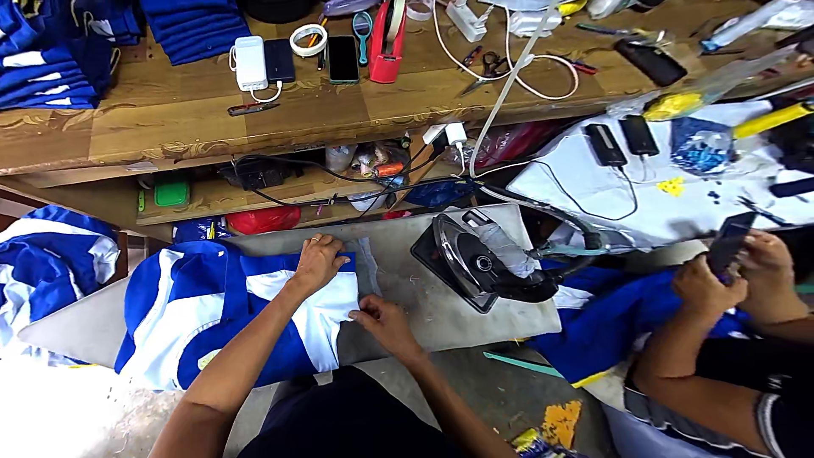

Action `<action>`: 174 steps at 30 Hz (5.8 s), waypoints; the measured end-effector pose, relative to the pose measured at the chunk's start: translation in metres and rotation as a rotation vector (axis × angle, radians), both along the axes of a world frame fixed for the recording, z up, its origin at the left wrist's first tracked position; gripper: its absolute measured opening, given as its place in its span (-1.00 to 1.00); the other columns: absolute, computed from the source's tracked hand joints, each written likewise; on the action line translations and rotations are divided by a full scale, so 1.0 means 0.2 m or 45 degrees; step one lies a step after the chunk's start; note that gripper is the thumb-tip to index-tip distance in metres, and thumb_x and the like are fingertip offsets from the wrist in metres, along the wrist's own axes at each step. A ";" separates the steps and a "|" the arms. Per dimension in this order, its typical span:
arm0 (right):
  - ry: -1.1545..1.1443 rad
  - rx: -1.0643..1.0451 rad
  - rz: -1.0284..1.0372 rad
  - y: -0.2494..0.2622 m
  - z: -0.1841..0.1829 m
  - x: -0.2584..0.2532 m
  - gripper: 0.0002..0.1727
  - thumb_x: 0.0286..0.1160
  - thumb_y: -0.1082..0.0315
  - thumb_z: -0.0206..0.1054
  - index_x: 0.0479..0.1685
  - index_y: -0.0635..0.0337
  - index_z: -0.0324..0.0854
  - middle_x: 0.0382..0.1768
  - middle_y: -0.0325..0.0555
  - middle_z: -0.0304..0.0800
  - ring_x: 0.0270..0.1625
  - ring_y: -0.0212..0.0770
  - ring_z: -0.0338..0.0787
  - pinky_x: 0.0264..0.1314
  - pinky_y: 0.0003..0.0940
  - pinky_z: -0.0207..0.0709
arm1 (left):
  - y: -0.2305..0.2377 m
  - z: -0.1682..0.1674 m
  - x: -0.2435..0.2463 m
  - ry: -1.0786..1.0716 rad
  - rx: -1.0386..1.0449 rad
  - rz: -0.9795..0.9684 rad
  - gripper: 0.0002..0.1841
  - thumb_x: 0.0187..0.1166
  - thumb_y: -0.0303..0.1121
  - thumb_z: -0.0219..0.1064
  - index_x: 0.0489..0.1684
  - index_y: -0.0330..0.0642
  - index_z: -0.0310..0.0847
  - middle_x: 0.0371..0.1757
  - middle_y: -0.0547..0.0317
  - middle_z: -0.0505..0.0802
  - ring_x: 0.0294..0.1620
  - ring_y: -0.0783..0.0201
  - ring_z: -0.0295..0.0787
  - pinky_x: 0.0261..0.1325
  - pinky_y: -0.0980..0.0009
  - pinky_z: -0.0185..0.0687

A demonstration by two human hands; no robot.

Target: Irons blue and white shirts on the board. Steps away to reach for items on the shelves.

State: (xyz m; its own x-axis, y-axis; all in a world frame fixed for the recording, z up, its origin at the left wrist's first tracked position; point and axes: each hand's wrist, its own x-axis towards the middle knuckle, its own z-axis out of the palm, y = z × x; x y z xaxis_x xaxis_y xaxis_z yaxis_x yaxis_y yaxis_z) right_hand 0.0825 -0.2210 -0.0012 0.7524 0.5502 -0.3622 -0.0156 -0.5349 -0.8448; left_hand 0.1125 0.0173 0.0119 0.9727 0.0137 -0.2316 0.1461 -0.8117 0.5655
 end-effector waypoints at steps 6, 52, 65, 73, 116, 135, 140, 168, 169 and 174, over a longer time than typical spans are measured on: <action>0.319 0.044 -0.223 -0.05 -0.04 0.03 -0.78 0.59 0.30 0.41 -0.25 0.29 0.59 -0.49 -0.13 0.80 -0.58 -0.29 0.79 -0.44 -0.36 0.76 | -0.11 -0.04 0.08 0.024 0.183 0.061 -0.64 0.75 -0.10 0.21 0.10 -0.21 0.76 0.21 -0.11 0.81 0.40 -0.11 0.66 0.47 -0.14 0.41; -1.114 -0.135 0.814 0.53 -0.17 0.21 -0.39 0.88 -0.05 -0.20 0.78 -0.09 0.35 0.79 -0.32 0.35 0.86 -0.11 0.22 0.86 0.14 0.02 | 0.42 0.09 -1.06 0.278 0.347 0.326 -0.73 0.64 -0.48 0.16 0.10 -0.40 0.72 0.17 -0.32 0.83 0.28 -0.28 0.77 0.38 -0.23 0.58; -1.151 -0.286 0.789 0.53 -0.16 0.19 -0.38 0.85 -0.10 -0.23 0.84 -0.31 0.25 0.85 -0.29 0.23 0.87 0.03 0.18 0.82 0.20 0.03 | 0.66 0.21 -0.63 0.481 0.470 0.159 -0.52 0.77 -0.03 0.15 0.29 -0.28 0.68 0.19 -0.26 0.85 0.39 -0.28 0.69 0.71 -0.31 0.09; -1.193 -0.306 0.743 0.53 -0.18 0.17 -0.37 0.83 -0.11 -0.22 0.83 -0.31 0.26 0.84 -0.26 0.25 0.85 0.07 0.22 0.80 0.22 0.06 | 0.51 0.21 -0.43 0.222 0.399 0.368 -0.59 0.77 -0.15 0.14 0.34 -0.20 0.72 0.38 -0.20 0.76 0.57 -0.21 0.54 0.72 -0.35 0.09; -1.146 -0.287 0.648 0.53 -0.16 0.17 -0.24 0.79 -0.20 -0.24 0.89 -0.05 0.15 0.84 -0.21 0.24 0.87 0.01 0.17 0.84 0.11 0.00 | 0.44 0.08 -0.29 0.276 -0.228 0.294 -0.60 0.71 -0.14 0.28 0.31 -0.24 0.64 0.15 -0.11 0.83 0.24 0.02 0.76 0.46 -0.02 0.55; -1.084 -0.307 0.688 0.54 -0.17 0.18 -0.34 0.79 -0.20 -0.22 0.86 -0.37 0.18 0.87 -0.25 0.18 0.88 0.10 0.12 0.84 0.20 -0.03 | 0.25 -0.07 -0.47 -0.473 0.560 0.532 -0.70 0.60 -0.17 0.30 0.05 -0.15 0.81 0.07 -0.13 0.84 0.23 -0.19 0.74 0.35 -0.17 0.51; -1.022 -0.327 0.694 0.55 -0.14 0.18 -0.31 0.77 -0.22 -0.19 0.88 -0.34 0.17 0.87 -0.19 0.15 0.88 0.15 0.10 0.83 0.25 -0.06 | 0.16 -0.16 -0.60 -0.424 0.609 0.356 -0.48 0.80 0.03 0.00 0.49 0.01 0.67 0.54 0.15 0.73 0.67 -0.09 0.50 0.72 -0.32 0.13; -0.990 -0.111 0.799 0.59 -0.15 0.23 -0.28 0.80 -0.08 -0.11 0.89 0.02 0.14 0.86 -0.19 0.18 0.91 -0.06 0.08 0.90 0.12 -0.12 | 0.14 -0.05 -0.56 -0.346 0.325 0.368 -0.46 0.79 -0.11 0.04 0.61 -0.24 0.52 0.66 -0.12 0.59 0.73 -0.13 0.41 0.75 -0.08 0.28; -0.923 0.002 0.771 0.57 -0.14 0.25 -0.27 0.76 0.01 -0.02 0.87 0.16 0.15 0.85 -0.05 0.20 0.91 -0.04 0.09 0.93 0.04 -0.12 | 0.11 -0.09 -0.55 -0.289 0.288 0.344 -0.37 0.83 -0.01 -0.05 0.74 -0.25 0.35 0.76 -0.09 0.46 0.82 -0.12 0.26 0.80 -0.14 0.14; -1.025 -0.180 0.610 0.38 -0.19 0.33 -0.31 0.86 -0.10 -0.28 0.84 -0.01 0.24 0.83 -0.20 0.26 0.90 -0.04 0.11 0.88 0.33 -0.19 | 0.05 -0.14 -0.55 -0.106 0.389 0.332 -0.21 0.81 0.21 -0.21 0.90 -0.15 0.04 0.90 0.03 0.22 0.90 -0.05 0.06 0.81 -0.24 -0.05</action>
